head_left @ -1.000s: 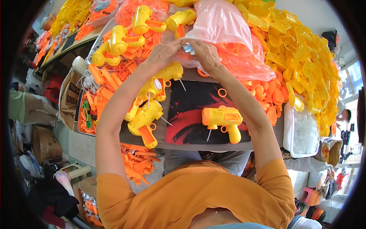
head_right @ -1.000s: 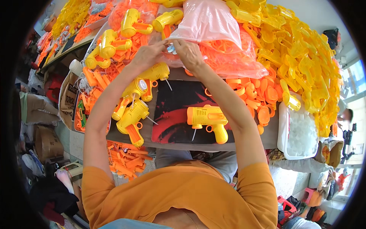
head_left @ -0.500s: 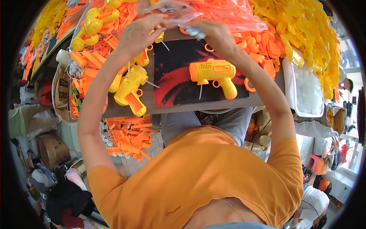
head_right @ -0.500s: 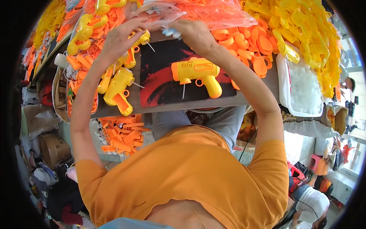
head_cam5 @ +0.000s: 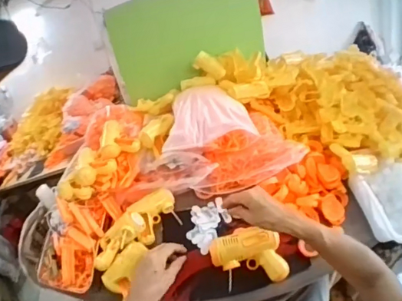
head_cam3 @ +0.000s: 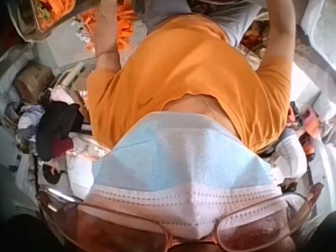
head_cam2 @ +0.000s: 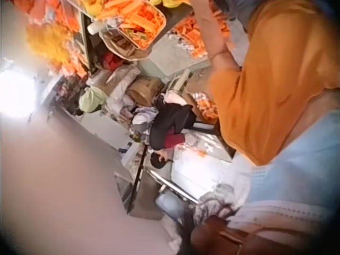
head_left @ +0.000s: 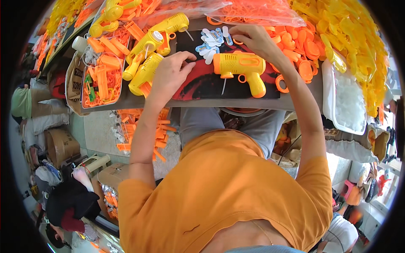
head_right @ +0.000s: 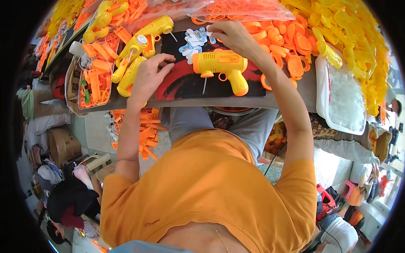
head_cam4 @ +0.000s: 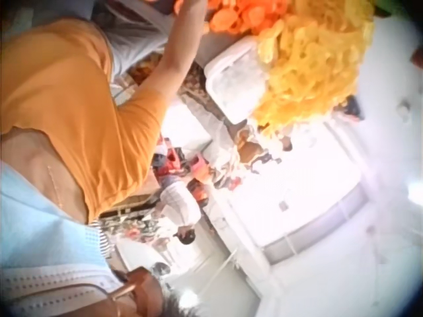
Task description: Assembling plastic components of toy blasters and applying decorative stickers.
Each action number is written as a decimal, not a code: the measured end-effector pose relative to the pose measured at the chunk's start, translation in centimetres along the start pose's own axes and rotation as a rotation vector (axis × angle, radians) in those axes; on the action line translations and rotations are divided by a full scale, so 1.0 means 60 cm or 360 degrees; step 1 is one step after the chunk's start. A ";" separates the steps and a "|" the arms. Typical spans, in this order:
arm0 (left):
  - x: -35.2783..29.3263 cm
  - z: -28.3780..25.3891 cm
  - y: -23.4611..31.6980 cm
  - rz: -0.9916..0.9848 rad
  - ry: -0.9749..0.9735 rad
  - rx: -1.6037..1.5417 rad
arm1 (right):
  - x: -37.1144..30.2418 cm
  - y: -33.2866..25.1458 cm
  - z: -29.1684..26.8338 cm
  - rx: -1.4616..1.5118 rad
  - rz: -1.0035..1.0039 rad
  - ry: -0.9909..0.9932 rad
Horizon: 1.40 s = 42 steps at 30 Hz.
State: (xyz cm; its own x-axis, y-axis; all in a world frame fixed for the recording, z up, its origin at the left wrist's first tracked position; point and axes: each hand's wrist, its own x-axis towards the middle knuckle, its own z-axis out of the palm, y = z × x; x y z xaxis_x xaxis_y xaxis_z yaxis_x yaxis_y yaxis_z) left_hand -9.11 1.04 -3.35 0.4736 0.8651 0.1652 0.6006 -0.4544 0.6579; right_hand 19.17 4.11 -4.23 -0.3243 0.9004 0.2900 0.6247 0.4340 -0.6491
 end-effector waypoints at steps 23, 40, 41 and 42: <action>0.021 0.105 -0.032 -0.0110 0.0146 0.0351 | -0.085 -0.062 0.005 0.0132 -0.0005 -0.0517; 0.037 0.105 0.050 0.1252 0.0862 0.0409 | -0.109 -0.078 0.024 0.0550 0.0425 0.0400; 0.034 0.112 0.058 0.1020 0.0902 0.0172 | -0.114 -0.078 0.019 0.0542 0.0433 0.0409; 0.029 0.116 0.064 0.0785 0.0934 -0.0061 | -0.120 -0.080 0.013 0.0494 0.0470 0.0406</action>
State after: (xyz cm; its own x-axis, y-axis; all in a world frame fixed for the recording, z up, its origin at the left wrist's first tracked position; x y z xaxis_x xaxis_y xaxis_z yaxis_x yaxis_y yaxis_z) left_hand -1.47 -0.71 -5.66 0.2548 0.5402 0.8020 0.3806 -0.8185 0.4304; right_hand 17.93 -4.45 -3.76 0.0431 0.9788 0.2001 0.4103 0.1652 -0.8969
